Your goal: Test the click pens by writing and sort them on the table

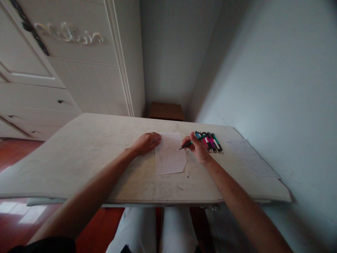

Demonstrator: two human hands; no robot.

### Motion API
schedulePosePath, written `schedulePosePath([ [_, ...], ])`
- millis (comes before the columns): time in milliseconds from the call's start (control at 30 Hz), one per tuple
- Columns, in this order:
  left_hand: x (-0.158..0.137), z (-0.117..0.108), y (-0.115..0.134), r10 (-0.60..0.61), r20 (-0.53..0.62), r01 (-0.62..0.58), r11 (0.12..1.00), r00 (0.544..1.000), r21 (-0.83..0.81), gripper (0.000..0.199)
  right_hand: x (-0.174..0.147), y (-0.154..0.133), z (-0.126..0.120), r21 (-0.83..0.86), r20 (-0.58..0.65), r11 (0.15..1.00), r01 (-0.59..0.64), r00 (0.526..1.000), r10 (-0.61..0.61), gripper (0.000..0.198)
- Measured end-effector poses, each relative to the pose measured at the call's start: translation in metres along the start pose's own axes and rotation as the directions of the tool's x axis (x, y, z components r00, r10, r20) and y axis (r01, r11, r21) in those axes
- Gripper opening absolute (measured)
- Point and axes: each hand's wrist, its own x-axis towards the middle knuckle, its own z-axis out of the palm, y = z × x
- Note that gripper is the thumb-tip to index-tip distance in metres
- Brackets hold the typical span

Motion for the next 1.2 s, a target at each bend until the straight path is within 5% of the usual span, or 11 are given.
schedulePosePath([
  [167, 0.0, 0.001, 0.0, -0.017, -0.005, 0.017, 1.0, 1.0, -0.008, 0.032, -0.004, 0.003, 0.006, -0.075, 0.11, 0.995, -0.072, 0.991, 0.08, 0.069],
  [633, 0.0, 0.001, 0.002, -0.022, 0.01, 0.022, 1.0, 1.0, -0.022, 0.03, -0.005, 0.006, 0.002, -0.072, 0.085, 0.997, 0.003, 0.996, 0.003, 0.068],
  [933, 0.0, 0.0, 0.004, -0.012, 0.019, 0.012, 1.0, 1.0, 0.004, 0.03, -0.005, 0.002, 0.002, -0.111, 0.099, 0.992, 0.053, 0.994, -0.042, 0.028],
  [1200, 0.0, 0.001, 0.003, -0.007, 0.024, 0.007, 1.0, 1.0, -0.002, 0.029, -0.003, 0.007, -0.004, -0.112, 0.047, 0.987, 0.116, 0.993, -0.111, 0.017],
])
